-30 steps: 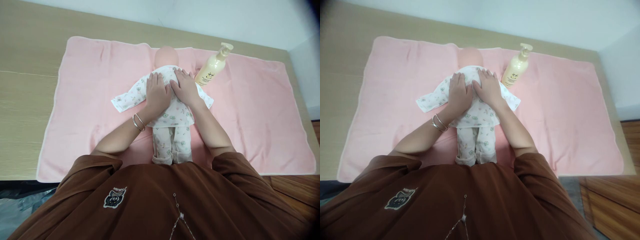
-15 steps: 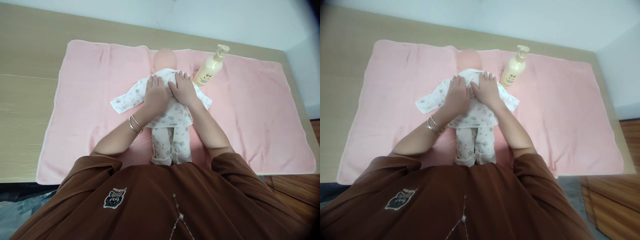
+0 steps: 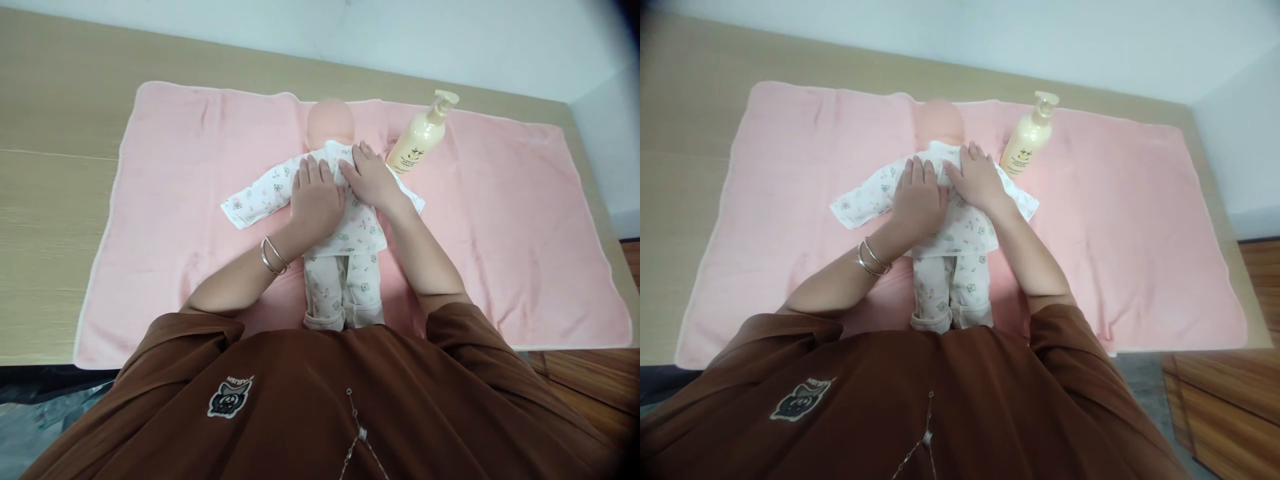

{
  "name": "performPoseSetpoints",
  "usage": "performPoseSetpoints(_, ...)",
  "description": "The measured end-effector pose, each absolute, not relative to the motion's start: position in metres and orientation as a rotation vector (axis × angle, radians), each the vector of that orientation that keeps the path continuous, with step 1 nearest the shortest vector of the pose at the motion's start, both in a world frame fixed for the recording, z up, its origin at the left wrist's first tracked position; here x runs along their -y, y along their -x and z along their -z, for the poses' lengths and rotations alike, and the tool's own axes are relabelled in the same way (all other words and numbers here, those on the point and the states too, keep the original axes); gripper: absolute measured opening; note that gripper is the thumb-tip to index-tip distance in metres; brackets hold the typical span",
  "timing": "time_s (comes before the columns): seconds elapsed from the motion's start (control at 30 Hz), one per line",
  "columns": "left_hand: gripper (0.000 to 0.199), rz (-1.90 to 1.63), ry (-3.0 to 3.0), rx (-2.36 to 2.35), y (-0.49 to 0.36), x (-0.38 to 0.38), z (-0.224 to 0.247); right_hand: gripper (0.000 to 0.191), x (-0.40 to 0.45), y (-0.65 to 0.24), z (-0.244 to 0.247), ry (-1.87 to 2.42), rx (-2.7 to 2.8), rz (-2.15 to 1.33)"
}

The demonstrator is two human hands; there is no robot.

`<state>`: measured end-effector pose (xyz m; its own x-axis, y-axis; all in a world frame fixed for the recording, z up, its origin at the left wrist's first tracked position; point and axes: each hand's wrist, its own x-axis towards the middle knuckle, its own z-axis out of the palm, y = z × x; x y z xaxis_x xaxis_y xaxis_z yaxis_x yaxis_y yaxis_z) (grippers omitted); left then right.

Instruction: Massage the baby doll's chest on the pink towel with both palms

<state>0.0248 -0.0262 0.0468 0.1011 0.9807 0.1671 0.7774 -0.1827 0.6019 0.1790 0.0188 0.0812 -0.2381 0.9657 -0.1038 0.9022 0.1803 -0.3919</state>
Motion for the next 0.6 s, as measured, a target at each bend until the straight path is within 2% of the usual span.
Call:
performPoseSetpoints(0.07, 0.059, -0.769, -2.032, -1.726, -0.022, 0.024, -0.053, 0.071, -0.017, -0.181, -0.081, 1.811, 2.317, -0.537)
performPoseSetpoints(0.13, 0.051, -0.848, -2.001, -1.703, -0.012, 0.009, -0.051, 0.063, -0.005, -0.177, -0.088, 1.781, 2.368, -0.408)
performPoseSetpoints(0.27, 0.060, -1.007, -1.953, -1.645, 0.002, -0.018, -0.037, 0.054, 0.018, -0.166, -0.104, 1.817, 2.361, -0.266)
performPoseSetpoints(0.4, 0.071, -1.039, -1.925, -1.599, -0.010, -0.005, -0.030, 0.050, -0.001, -0.166, -0.091, 1.867, 2.211, -0.289)
performPoseSetpoints(0.6, 0.074, -1.059, -1.828, -1.650, -0.023, 0.017, -0.022, 0.059, -0.025, -0.178, -0.064, 1.768, 2.216, -0.396)
